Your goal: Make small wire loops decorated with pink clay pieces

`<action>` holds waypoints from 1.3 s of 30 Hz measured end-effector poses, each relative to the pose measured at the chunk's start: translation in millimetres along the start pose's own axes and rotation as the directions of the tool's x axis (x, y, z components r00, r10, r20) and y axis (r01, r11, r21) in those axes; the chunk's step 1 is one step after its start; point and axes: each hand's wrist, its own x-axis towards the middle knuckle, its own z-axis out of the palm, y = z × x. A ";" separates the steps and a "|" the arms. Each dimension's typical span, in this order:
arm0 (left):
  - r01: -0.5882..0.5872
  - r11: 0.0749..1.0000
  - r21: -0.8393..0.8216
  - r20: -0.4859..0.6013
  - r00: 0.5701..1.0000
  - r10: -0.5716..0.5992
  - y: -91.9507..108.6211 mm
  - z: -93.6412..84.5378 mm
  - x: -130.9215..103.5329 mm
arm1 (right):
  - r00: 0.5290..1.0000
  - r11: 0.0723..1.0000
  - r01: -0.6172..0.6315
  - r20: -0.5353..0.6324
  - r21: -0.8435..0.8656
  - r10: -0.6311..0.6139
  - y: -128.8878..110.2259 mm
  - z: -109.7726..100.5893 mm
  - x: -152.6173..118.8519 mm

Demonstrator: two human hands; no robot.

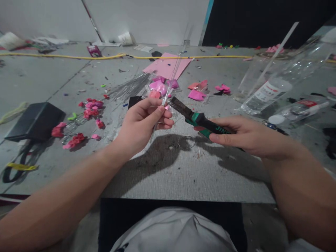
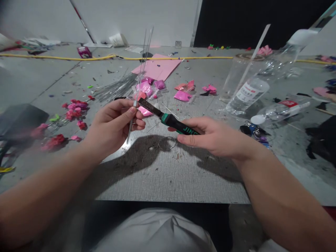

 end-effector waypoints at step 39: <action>0.241 0.965 -0.105 0.141 0.964 -0.226 5.3 9.0 -14.6 | 0.992 0.997 0.077 -0.102 -0.031 -0.080 15.7 7.7 7.1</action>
